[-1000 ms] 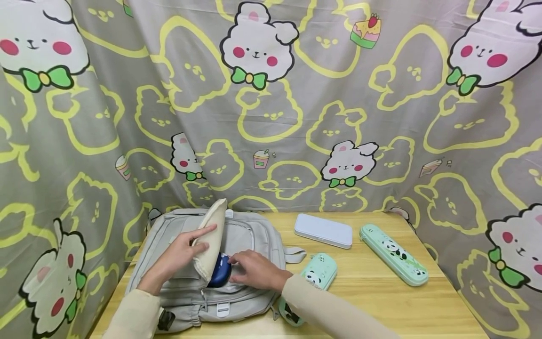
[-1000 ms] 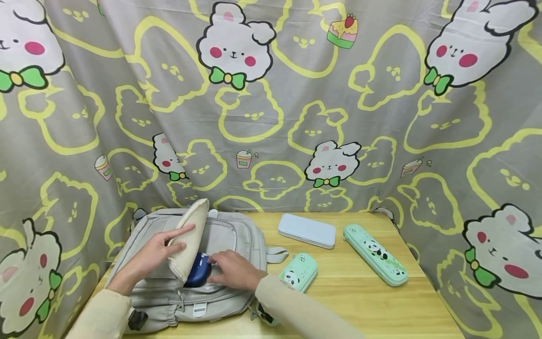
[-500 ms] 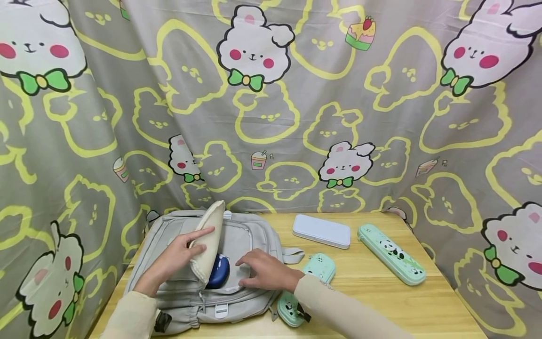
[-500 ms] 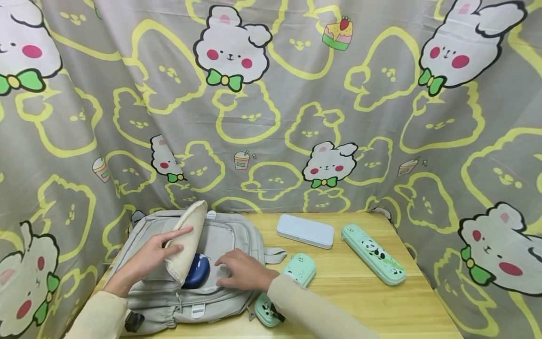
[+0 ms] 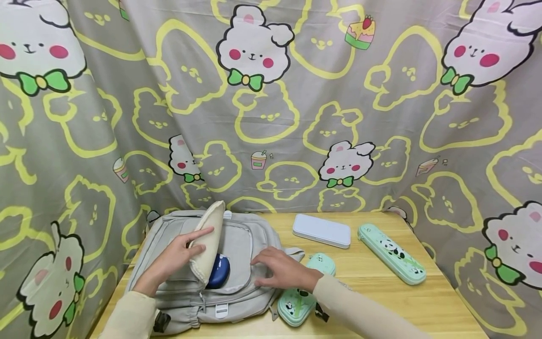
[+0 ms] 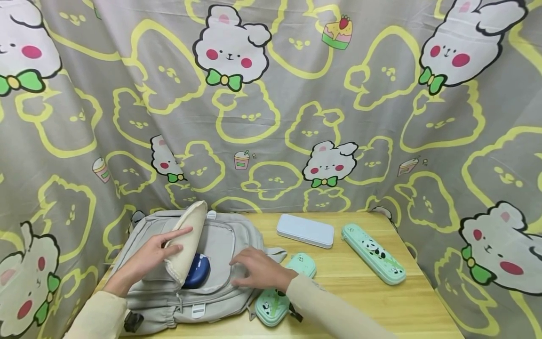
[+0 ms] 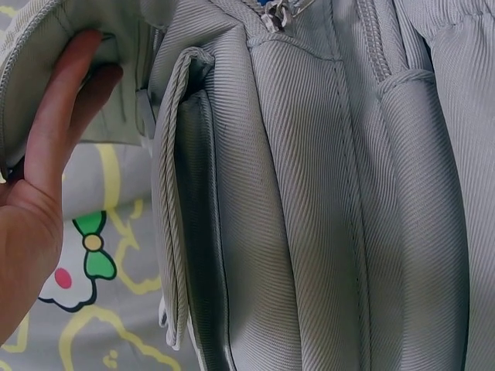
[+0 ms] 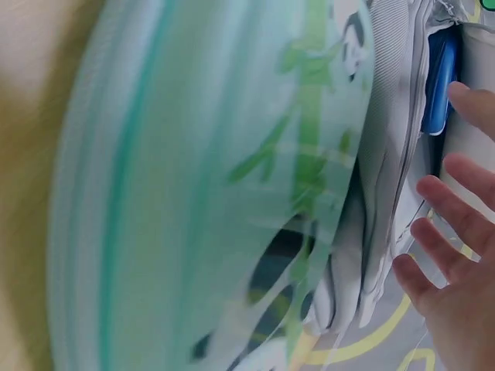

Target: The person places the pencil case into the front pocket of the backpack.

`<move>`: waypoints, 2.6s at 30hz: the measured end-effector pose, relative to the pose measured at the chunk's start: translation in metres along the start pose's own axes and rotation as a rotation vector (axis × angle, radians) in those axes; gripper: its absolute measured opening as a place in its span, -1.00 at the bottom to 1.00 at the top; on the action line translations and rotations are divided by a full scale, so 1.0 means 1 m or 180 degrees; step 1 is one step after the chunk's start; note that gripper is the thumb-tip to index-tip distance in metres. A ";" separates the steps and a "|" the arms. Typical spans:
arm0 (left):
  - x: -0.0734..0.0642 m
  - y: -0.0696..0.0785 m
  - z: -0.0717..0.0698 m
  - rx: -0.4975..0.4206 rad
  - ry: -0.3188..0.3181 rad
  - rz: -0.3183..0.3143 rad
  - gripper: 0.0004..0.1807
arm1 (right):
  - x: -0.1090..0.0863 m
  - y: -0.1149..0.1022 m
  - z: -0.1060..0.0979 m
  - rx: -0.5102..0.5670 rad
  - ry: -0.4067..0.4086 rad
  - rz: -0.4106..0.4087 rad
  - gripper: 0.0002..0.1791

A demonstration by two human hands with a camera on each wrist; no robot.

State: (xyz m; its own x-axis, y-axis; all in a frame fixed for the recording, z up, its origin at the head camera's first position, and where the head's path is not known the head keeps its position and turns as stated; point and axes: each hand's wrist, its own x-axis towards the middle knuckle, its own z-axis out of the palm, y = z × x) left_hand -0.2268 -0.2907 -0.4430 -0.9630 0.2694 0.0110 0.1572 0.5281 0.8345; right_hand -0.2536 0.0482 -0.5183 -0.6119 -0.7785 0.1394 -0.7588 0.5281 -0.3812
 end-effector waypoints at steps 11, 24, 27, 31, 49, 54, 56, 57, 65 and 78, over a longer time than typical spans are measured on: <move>0.000 -0.001 -0.001 -0.0010 -0.0023 -0.0028 -0.40 | -0.029 0.019 -0.011 0.0099 -0.0076 0.0048 -0.43; 0.001 -0.004 -0.001 -0.0060 -0.0001 -0.0094 -0.40 | -0.056 0.041 -0.019 0.0222 0.0011 0.0032 -0.42; 0.001 -0.004 0.000 -0.0053 0.0007 -0.0090 -0.40 | -0.061 0.045 -0.019 0.0204 0.0052 -0.0004 -0.42; 0.001 -0.004 0.001 -0.0074 0.0000 -0.0094 -0.40 | -0.070 0.053 -0.020 0.0168 0.0056 0.0036 -0.40; 0.000 -0.006 -0.001 -0.0129 -0.0003 -0.0114 -0.40 | -0.091 0.075 -0.021 0.0148 -0.0092 0.0287 -0.22; -0.001 -0.006 -0.001 -0.0128 -0.0001 -0.0139 -0.40 | -0.095 0.082 -0.021 0.0117 -0.0021 0.0254 -0.22; -0.001 -0.006 -0.001 -0.0124 -0.0003 -0.0146 -0.40 | -0.097 0.085 -0.021 0.0117 -0.0008 0.0275 -0.22; -0.001 -0.005 -0.001 -0.0126 -0.0007 -0.0147 -0.40 | -0.098 0.086 -0.021 0.0118 -0.0003 0.0281 -0.21; 0.000 -0.006 -0.002 -0.0092 -0.0012 -0.0105 -0.41 | -0.107 0.095 -0.021 0.0069 0.0030 0.0271 -0.17; 0.000 -0.006 -0.001 -0.0088 -0.0021 -0.0114 -0.40 | -0.124 0.103 -0.023 0.0199 -0.0075 0.0367 -0.05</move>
State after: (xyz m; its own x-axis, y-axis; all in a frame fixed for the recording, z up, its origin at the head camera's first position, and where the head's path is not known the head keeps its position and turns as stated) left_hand -0.2279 -0.2946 -0.4476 -0.9663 0.2562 -0.0227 0.1166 0.5149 0.8493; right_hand -0.2609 0.2070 -0.5541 -0.6883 -0.7221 0.0702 -0.6680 0.5930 -0.4497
